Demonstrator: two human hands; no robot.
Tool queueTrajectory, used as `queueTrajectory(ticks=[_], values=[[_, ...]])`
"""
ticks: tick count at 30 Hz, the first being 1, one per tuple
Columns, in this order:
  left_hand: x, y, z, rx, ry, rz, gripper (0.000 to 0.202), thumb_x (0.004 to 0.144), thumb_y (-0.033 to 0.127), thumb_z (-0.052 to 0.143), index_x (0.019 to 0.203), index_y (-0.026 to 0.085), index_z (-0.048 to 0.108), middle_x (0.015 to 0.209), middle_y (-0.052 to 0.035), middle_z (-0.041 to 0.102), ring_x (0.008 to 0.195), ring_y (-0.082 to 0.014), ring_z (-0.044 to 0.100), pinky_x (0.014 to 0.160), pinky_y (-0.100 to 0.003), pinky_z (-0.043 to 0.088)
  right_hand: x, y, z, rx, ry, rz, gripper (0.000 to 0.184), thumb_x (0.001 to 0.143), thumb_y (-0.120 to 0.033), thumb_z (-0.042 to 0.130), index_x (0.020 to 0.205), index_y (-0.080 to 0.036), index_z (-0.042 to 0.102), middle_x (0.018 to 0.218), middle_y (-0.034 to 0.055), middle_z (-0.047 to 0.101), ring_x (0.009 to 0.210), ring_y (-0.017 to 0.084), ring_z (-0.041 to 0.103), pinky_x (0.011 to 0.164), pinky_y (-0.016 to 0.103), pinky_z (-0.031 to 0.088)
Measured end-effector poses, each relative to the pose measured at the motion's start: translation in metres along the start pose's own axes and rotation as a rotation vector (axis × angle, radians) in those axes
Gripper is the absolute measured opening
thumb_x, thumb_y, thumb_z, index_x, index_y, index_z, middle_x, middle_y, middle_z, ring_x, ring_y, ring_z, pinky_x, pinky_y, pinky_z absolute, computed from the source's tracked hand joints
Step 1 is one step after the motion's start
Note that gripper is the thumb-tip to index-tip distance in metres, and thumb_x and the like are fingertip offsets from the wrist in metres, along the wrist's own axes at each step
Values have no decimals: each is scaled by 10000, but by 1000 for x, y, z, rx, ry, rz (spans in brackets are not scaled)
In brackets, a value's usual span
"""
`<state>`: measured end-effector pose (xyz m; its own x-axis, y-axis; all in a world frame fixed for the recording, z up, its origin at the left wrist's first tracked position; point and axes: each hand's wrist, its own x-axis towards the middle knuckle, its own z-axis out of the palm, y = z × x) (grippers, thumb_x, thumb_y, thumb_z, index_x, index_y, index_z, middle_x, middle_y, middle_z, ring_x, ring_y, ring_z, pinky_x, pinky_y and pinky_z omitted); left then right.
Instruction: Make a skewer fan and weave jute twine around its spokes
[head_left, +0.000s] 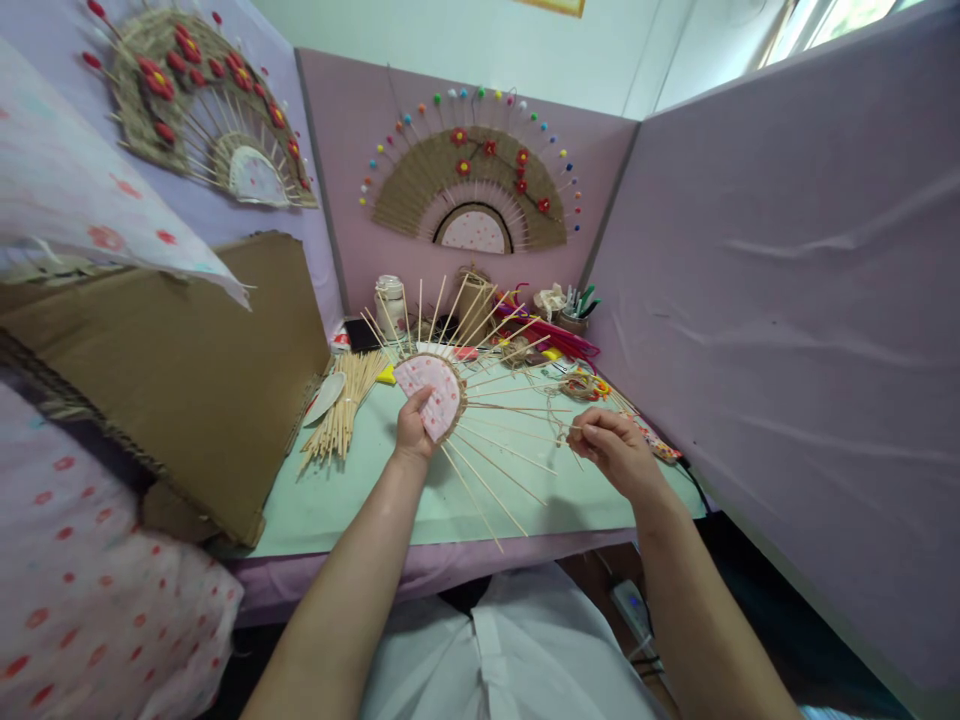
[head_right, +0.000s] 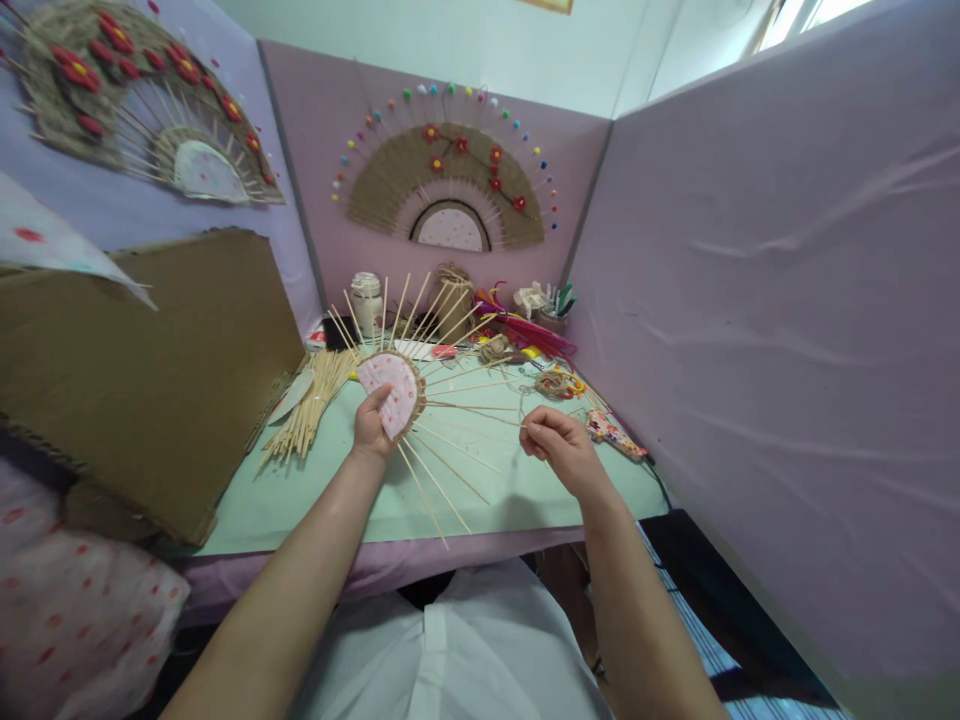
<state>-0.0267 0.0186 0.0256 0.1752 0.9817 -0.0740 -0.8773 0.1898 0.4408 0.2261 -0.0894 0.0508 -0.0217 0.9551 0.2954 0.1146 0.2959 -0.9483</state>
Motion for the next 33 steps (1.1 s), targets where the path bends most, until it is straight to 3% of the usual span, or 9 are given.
queueTrajectory(ticks=[3,7,12,17,24,29,33], values=[[3,2,-2,-23,24,23,418,795,145,489,1197,54,555,1002,-171,706,986,-267,664,877,-436,522,2,20,7,-38,-14,42,172,792,-335,516,674,-211,519,576,-6,485,524,118,375,518,275,298],[8,3,-4,-83,74,76,372,808,149,487,1164,79,574,924,-123,725,924,-230,683,904,-423,511,-3,40,35,-309,-185,31,173,783,-237,469,622,-195,516,575,-18,487,550,114,403,554,261,321],[9,2,-5,-113,1,91,345,848,184,455,1161,117,584,962,-110,718,965,-219,667,942,-473,475,-14,49,87,-704,-388,-196,156,811,-163,456,690,-197,549,643,-13,516,626,126,437,612,254,317],[4,1,-2,-103,-50,57,346,911,315,417,1149,133,589,994,-113,711,1003,-238,650,943,-524,458,-10,51,122,-944,-413,-341,161,849,-167,467,718,-191,556,723,25,547,722,154,487,708,281,327],[-1,2,1,-82,-31,35,377,916,343,427,1183,120,573,987,-124,711,958,-230,665,933,-459,482,-4,55,121,-772,-349,-382,70,809,-214,529,843,-209,590,869,50,586,850,190,521,799,319,381],[0,1,1,-91,-15,38,375,909,315,447,1210,123,560,966,-114,717,898,-211,681,925,-423,491,7,57,112,-471,-120,-334,376,825,-337,551,1177,-224,481,1208,111,525,1140,251,476,972,414,371],[1,-1,2,-88,-8,38,379,910,302,438,1210,102,556,945,-121,720,875,-219,685,919,-437,493,23,60,120,-203,-106,-214,450,842,-372,543,1249,-229,414,1266,109,509,1153,223,503,915,368,439]])
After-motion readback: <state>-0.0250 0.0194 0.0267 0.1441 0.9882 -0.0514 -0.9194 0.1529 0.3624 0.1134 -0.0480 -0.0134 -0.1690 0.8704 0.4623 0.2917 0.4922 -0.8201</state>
